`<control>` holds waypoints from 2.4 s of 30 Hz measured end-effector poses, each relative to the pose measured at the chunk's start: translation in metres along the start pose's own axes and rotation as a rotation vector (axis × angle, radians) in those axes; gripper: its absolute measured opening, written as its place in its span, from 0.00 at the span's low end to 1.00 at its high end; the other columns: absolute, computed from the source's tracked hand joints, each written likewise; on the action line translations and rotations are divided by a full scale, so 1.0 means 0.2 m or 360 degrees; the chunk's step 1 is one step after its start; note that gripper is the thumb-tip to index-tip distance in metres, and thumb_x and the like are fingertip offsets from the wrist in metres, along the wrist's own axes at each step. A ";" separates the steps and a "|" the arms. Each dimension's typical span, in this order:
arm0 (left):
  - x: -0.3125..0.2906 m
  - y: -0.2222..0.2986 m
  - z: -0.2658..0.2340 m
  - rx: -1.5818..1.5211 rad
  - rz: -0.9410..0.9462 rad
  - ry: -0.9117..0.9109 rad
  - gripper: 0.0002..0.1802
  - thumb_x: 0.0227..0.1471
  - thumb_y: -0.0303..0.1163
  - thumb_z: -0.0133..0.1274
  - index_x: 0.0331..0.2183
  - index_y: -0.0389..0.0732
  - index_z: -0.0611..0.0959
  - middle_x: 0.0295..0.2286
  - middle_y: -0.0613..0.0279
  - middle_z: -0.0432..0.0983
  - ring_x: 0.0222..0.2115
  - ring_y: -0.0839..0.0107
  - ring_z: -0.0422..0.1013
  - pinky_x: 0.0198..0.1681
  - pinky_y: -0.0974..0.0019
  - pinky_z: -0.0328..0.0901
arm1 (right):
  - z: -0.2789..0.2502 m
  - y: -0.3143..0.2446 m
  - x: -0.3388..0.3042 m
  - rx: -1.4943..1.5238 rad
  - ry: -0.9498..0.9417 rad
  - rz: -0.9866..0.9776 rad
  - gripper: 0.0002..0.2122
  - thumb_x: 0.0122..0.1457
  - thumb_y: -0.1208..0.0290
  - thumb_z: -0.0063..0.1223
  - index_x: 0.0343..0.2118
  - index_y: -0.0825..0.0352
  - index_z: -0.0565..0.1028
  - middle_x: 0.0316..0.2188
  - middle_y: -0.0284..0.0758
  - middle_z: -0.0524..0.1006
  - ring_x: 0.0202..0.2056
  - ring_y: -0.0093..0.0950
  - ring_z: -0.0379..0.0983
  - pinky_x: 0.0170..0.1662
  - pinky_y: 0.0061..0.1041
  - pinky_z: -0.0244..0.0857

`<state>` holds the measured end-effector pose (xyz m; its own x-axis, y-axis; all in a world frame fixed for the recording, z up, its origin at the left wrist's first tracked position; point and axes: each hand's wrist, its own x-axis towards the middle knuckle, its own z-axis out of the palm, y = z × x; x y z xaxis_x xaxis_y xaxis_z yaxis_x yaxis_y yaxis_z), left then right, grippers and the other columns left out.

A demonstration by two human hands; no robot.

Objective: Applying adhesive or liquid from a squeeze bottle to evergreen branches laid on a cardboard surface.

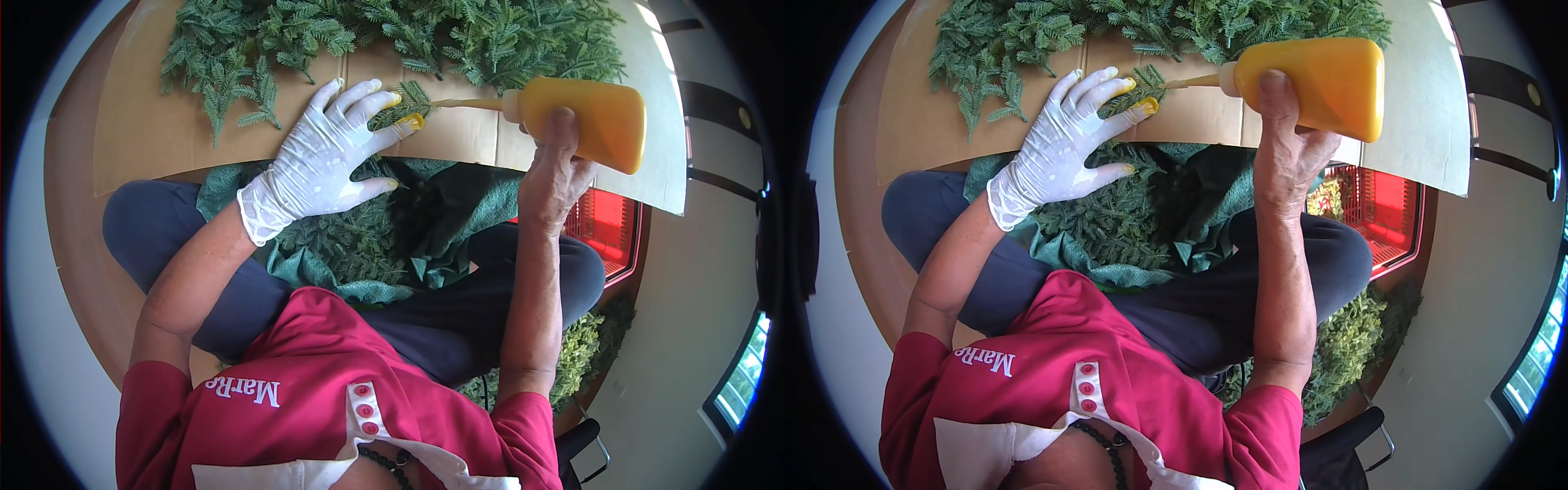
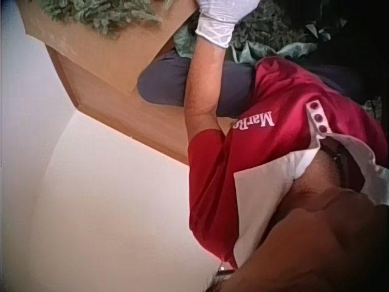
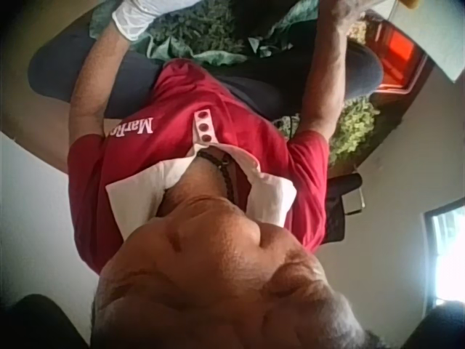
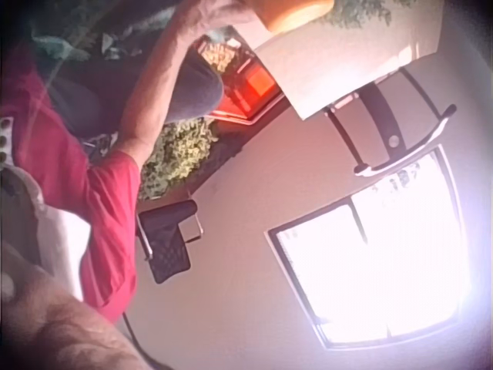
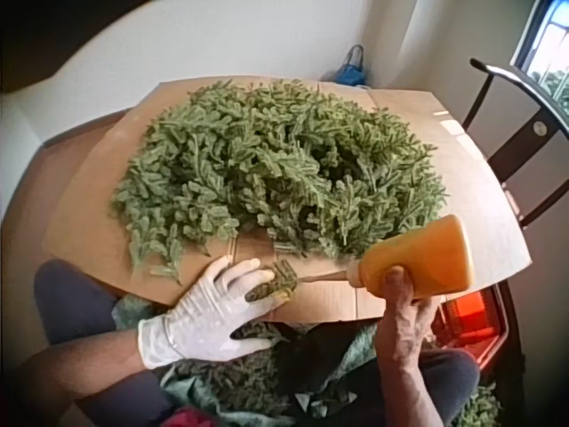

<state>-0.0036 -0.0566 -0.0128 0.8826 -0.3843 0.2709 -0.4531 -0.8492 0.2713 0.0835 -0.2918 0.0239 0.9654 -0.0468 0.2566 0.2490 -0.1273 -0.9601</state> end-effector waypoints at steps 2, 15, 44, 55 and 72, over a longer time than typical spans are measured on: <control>0.00 0.00 0.00 -0.0002 -0.0006 0.0001 0.35 0.43 0.46 0.60 0.54 0.50 0.74 0.57 0.56 0.59 0.59 0.57 0.54 0.63 0.49 0.46 | 0.00 -0.01 0.00 -0.0085 -0.0039 -0.0016 0.18 0.62 0.64 0.55 0.48 0.73 0.71 0.40 0.40 0.76 0.40 0.28 0.73 0.43 0.26 0.70; -0.01 0.00 0.00 0.0020 -0.0005 -0.0022 0.36 0.43 0.47 0.60 0.55 0.49 0.73 0.57 0.56 0.58 0.59 0.56 0.54 0.63 0.49 0.46 | -0.01 -0.02 0.01 -0.0091 -0.0034 -0.0028 0.17 0.62 0.66 0.55 0.47 0.73 0.71 0.39 0.39 0.76 0.40 0.28 0.73 0.43 0.26 0.70; -0.21 -0.16 -0.38 -0.0046 -0.0198 0.0386 0.16 0.41 0.25 0.56 0.37 0.48 0.83 0.48 0.62 0.70 0.52 0.60 0.65 0.58 0.57 0.57 | -0.05 0.05 0.12 0.0642 0.0065 0.0164 0.22 0.64 0.60 0.53 0.51 0.74 0.66 0.43 0.46 0.75 0.41 0.31 0.76 0.43 0.27 0.75; -0.12 -0.16 -0.27 0.0390 -0.0400 0.0470 0.16 0.45 0.31 0.60 0.40 0.47 0.81 0.51 0.66 0.69 0.56 0.63 0.61 0.61 0.56 0.53 | 0.01 0.06 0.14 0.0712 0.0029 0.0200 0.22 0.63 0.60 0.55 0.49 0.74 0.67 0.41 0.43 0.75 0.37 0.29 0.76 0.40 0.26 0.75; -0.17 -0.11 -0.20 -0.0339 -0.0228 0.0424 0.26 0.45 0.21 0.55 0.49 0.40 0.77 0.49 0.58 0.73 0.47 0.61 0.71 0.50 0.63 0.66 | -0.02 0.03 0.16 0.0788 -0.0028 0.0214 0.22 0.63 0.59 0.55 0.49 0.74 0.67 0.40 0.44 0.77 0.38 0.31 0.78 0.40 0.26 0.76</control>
<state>-0.0289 -0.0105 0.0085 0.8880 -0.1354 0.4394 -0.3679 -0.7824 0.5024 0.1153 -0.2986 0.0262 0.9915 -0.0136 0.1296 0.1257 0.3632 -0.9232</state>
